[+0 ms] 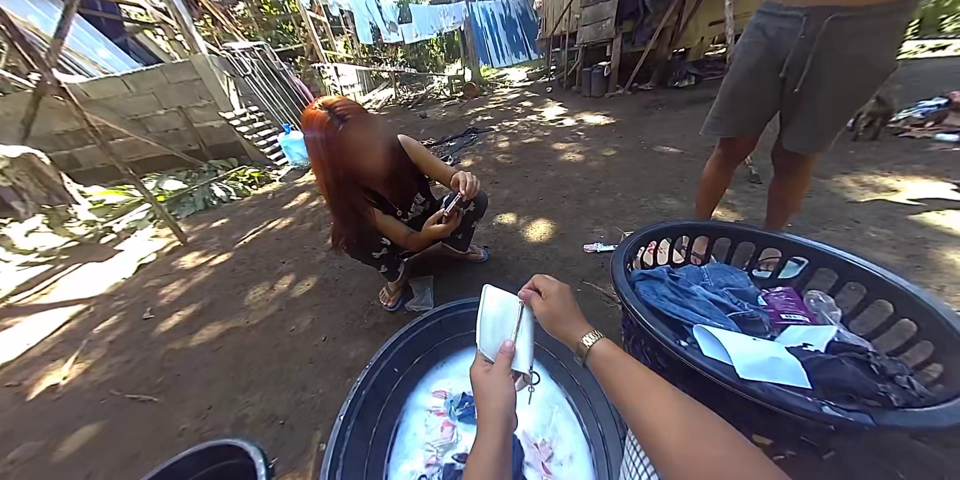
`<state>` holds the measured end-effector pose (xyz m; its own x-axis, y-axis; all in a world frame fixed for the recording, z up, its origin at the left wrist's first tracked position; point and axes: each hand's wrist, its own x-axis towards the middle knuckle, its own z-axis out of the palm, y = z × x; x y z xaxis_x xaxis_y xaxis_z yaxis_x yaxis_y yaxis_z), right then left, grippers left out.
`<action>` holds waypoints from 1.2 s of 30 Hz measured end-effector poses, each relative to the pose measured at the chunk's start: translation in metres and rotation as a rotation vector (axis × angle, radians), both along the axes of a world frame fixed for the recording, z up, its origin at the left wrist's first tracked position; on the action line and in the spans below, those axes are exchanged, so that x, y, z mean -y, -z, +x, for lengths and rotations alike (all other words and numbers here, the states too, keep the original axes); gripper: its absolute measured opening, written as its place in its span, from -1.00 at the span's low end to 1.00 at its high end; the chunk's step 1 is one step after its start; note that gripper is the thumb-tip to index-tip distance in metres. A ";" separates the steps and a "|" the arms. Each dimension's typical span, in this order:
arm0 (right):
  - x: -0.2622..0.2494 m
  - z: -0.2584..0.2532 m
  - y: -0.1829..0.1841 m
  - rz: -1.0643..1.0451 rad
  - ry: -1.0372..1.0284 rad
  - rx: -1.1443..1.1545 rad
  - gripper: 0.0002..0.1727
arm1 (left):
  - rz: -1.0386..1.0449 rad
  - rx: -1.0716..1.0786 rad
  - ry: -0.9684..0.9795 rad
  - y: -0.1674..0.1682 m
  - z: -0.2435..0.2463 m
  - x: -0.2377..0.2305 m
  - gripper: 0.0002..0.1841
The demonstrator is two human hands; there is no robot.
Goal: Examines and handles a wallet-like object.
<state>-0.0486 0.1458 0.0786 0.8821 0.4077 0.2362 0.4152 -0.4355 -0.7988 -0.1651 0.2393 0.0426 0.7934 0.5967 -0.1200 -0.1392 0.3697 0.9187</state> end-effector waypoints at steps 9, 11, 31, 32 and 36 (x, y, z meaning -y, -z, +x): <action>0.012 0.004 0.003 0.092 -0.093 -0.059 -0.78 | 0.254 0.138 0.762 0.005 -0.012 -0.051 0.24; 0.010 -0.003 0.000 -0.018 -0.190 0.038 -0.75 | 0.100 0.073 0.702 0.005 -0.011 -0.046 -0.13; 0.001 0.009 0.011 -0.014 -0.130 -0.057 -0.62 | 0.498 -0.154 0.091 0.002 -0.006 -0.027 -0.55; 0.000 0.007 0.010 -0.017 -0.121 -0.057 -0.63 | 0.444 -0.129 0.088 0.004 -0.004 -0.027 -0.56; -0.003 -0.005 0.010 -0.023 -0.106 0.005 -0.63 | 0.300 -0.076 0.065 0.013 0.000 -0.031 -0.53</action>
<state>-0.0531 0.1487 0.0681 0.8322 0.5043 0.2303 0.4642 -0.4067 -0.7868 -0.1654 0.2704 0.0297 0.8265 0.5629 -0.0071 -0.0505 0.0867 0.9949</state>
